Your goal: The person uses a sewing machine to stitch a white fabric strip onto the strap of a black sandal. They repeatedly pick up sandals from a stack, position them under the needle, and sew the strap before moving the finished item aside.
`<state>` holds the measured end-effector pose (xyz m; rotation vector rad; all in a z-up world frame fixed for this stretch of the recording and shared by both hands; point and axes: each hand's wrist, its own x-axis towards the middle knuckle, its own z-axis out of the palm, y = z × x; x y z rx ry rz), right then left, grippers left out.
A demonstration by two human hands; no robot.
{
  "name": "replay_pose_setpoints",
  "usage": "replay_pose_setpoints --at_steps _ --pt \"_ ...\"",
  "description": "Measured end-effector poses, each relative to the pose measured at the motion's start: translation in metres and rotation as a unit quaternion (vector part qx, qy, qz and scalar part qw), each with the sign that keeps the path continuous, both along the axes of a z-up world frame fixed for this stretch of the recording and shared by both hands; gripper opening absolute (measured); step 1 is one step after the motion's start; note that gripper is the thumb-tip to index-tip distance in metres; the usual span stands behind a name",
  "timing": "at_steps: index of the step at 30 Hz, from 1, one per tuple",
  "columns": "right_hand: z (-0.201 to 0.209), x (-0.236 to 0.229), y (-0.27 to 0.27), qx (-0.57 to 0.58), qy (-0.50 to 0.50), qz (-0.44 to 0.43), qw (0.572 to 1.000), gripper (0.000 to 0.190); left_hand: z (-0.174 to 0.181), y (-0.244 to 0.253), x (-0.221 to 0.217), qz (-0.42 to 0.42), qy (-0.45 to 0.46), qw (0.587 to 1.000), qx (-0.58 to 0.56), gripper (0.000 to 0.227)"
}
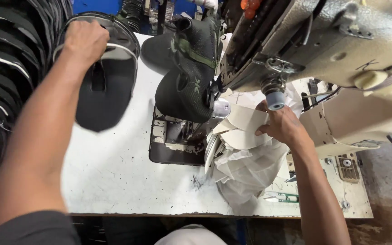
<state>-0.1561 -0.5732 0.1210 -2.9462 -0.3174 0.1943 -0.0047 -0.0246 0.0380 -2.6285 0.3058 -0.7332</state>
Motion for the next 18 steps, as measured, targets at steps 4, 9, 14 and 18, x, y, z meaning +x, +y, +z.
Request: replay_pose_setpoints --at_steps 4,9,14,18 --pt "-0.003 -0.002 -0.008 -0.001 -0.021 0.030 0.999 0.067 0.087 -0.030 -0.120 0.048 0.056 0.996 -0.060 0.014" --pt "-0.002 -0.022 -0.025 0.093 -0.031 0.006 0.995 0.043 0.074 -0.098 -0.299 0.054 -0.146 0.988 -0.001 0.019" --pt "0.011 -0.084 -0.026 0.242 -0.236 0.038 0.940 0.023 -0.034 -0.163 -0.404 -0.106 0.103 0.962 -0.229 0.024" --pt "-0.012 -0.109 -0.015 0.355 -0.174 0.017 0.918 0.021 -0.021 -0.174 -0.400 -0.112 0.010 0.929 -0.353 0.026"
